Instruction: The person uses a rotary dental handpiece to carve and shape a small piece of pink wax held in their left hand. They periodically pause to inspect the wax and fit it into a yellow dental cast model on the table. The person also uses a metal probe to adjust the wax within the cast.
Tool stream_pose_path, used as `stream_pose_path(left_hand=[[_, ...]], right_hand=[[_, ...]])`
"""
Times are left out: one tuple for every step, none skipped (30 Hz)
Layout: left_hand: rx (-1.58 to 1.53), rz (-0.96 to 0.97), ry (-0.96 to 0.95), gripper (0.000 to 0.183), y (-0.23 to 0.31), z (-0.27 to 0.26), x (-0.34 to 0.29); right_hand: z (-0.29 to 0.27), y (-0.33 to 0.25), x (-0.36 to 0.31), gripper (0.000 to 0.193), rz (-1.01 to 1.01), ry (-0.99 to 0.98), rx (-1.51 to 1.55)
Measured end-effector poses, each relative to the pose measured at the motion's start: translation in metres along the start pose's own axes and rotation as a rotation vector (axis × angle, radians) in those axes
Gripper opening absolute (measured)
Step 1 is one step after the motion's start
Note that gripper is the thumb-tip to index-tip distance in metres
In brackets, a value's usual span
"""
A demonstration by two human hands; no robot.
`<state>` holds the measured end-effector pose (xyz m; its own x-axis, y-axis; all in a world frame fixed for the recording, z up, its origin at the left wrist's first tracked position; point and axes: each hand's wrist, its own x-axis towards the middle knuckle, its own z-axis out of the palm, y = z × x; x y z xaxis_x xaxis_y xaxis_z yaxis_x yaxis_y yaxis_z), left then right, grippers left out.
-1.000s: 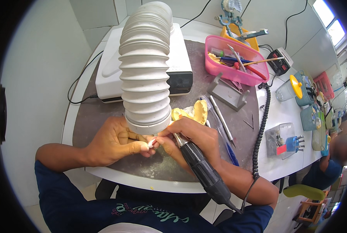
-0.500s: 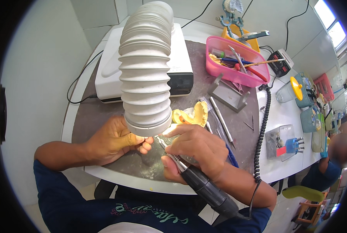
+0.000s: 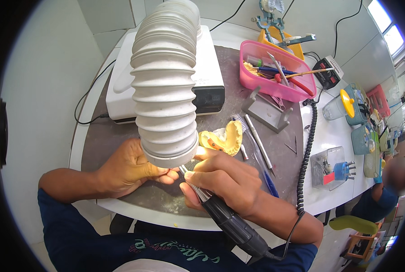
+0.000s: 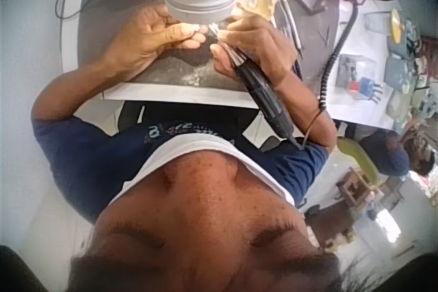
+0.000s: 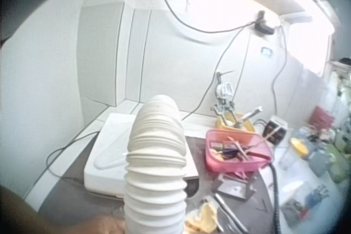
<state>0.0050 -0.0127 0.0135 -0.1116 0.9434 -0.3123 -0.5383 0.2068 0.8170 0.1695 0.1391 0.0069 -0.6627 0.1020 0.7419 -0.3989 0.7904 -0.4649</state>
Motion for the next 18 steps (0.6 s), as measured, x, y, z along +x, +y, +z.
stream_pose_path(left_hand=[[-0.002,-0.001,0.0,0.03,0.0,0.0,0.0],[-0.005,-0.003,0.001,0.03,0.0,0.0,0.0],[-0.007,-0.004,0.002,0.029,0.0,0.0,0.0],[-0.012,-0.006,-0.006,0.029,0.0,-0.001,0.0],[-0.017,-0.008,-0.014,0.029,-0.001,-0.002,0.0],[-0.022,-0.01,-0.021,0.029,-0.002,-0.004,0.0],[-0.006,0.003,-0.037,0.027,-0.003,-0.006,-0.001],[0.01,0.015,-0.056,0.026,-0.005,-0.008,-0.001],[0.026,0.027,-0.075,0.025,-0.006,-0.009,0.0],[0.031,0.025,-0.072,0.025,-0.006,-0.009,0.0],[0.037,0.024,-0.069,0.025,-0.005,-0.009,0.0],[0.043,0.024,-0.066,0.025,-0.005,-0.008,0.0],[0.051,0.032,-0.071,0.025,-0.005,-0.009,0.0],[0.06,0.041,-0.073,0.026,-0.006,-0.01,0.0],[0.069,0.05,-0.076,0.026,-0.007,-0.01,0.0],[0.067,0.048,-0.07,0.026,-0.006,-0.01,-0.001],[0.064,0.045,-0.066,0.026,-0.005,-0.009,-0.001],[0.062,0.041,-0.061,0.026,-0.005,-0.008,-0.001]], right_hand=[[0.0,0.0,-0.001,0.027,0.004,0.008,0.0],[0.001,0.0,-0.002,0.026,0.009,0.016,0.001],[0.0,0.0,-0.002,0.026,0.011,0.008,-0.007],[0.0,0.0,-0.001,0.026,0.013,0.0,-0.015],[0.0,0.0,0.0,0.025,0.015,-0.009,-0.021],[-0.001,-0.001,0.0,0.025,0.023,-0.016,-0.019],[-0.001,-0.001,0.001,0.024,0.03,-0.023,-0.017],[-0.001,-0.002,0.001,0.024,0.041,-0.031,-0.018],[-0.001,-0.002,0.001,0.024,0.042,-0.035,-0.018],[-0.001,-0.002,0.001,0.024,0.043,-0.039,-0.017],[-0.001,-0.001,0.001,0.023,0.043,-0.042,-0.018],[-0.001,-0.001,0.002,0.023,0.025,-0.038,-0.011],[0.0,0.0,0.002,0.023,0.007,-0.034,-0.005],[0.001,0.0,0.002,0.022,-0.013,-0.029,0.003],[0.001,0.0,0.002,0.022,0.011,-0.032,-0.008],[0.0,-0.001,0.001,0.022,0.036,-0.035,-0.019],[-0.001,-0.001,0.001,0.022,0.062,-0.038,-0.032],[-0.001,-0.001,0.001,0.022,0.037,-0.042,-0.01]])
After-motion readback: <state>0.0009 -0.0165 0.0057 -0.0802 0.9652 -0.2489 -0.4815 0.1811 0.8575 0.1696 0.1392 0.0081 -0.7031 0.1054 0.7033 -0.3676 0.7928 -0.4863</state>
